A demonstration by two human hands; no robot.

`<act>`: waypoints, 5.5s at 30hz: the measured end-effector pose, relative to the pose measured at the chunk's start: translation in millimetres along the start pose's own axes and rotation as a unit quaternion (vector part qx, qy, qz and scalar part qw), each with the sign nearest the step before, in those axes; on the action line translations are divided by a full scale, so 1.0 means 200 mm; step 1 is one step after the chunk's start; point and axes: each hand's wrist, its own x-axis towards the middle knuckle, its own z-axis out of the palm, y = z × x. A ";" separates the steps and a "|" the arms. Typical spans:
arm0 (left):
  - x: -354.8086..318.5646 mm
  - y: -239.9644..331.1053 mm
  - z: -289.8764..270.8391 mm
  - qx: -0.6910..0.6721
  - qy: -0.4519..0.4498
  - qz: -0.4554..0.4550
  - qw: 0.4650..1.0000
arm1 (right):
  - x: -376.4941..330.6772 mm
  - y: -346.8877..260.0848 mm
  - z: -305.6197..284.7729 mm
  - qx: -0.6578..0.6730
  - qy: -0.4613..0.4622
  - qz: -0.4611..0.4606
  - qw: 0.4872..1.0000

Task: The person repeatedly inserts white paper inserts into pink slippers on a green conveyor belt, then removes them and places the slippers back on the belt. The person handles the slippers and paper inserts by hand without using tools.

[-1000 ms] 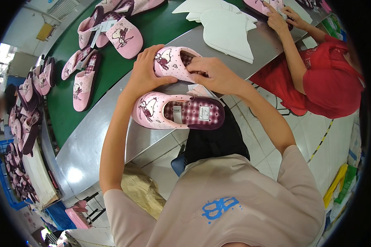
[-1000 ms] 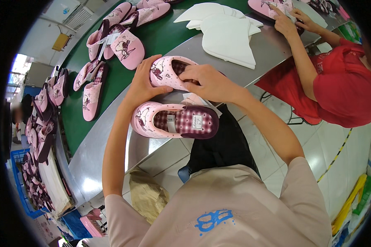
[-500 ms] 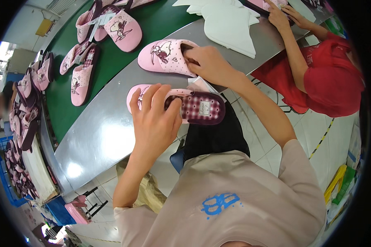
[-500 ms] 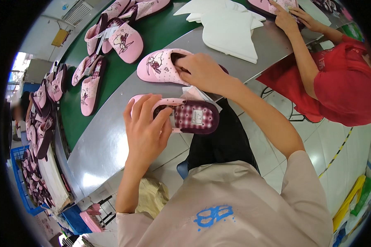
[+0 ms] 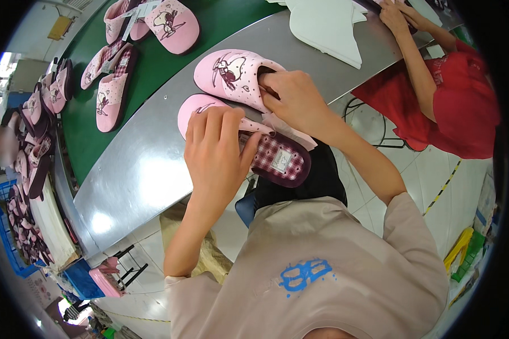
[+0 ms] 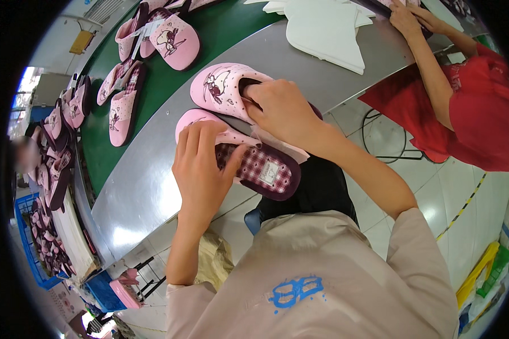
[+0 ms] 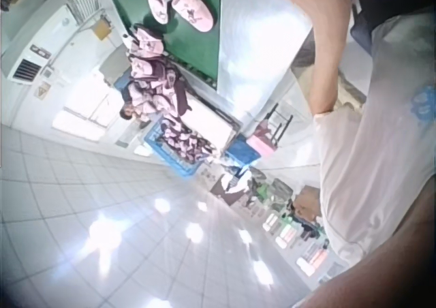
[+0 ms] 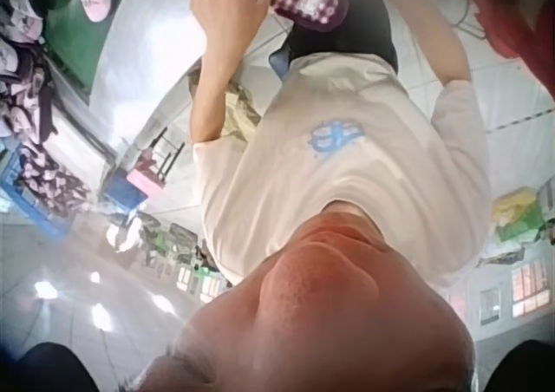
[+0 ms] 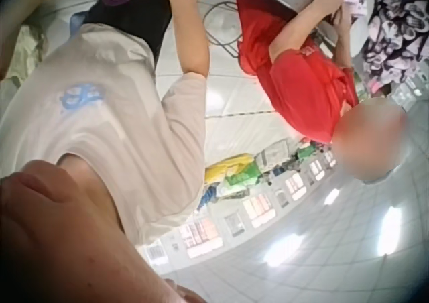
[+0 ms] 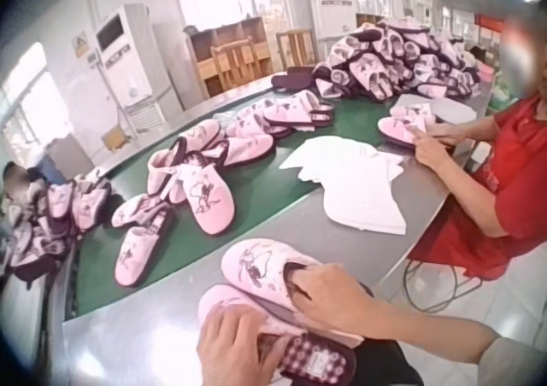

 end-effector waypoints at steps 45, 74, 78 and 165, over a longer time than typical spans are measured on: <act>1.10 -1.18 0.19 -0.206 0.024 -0.294 0.933 | 0.06 0.25 -0.26 -0.089 0.016 -0.002 0.996; 0.10 -0.28 0.11 -0.107 0.022 0.108 0.988 | 0.06 0.50 -0.64 -0.353 -0.094 0.033 0.930; 0.08 -0.26 0.11 -0.179 0.020 0.146 0.973 | 0.10 0.52 -0.70 -0.320 -0.096 0.019 0.942; 0.18 -0.30 0.16 -0.259 -0.085 0.170 0.947 | -0.80 -0.34 -0.46 -0.139 0.089 0.019 0.986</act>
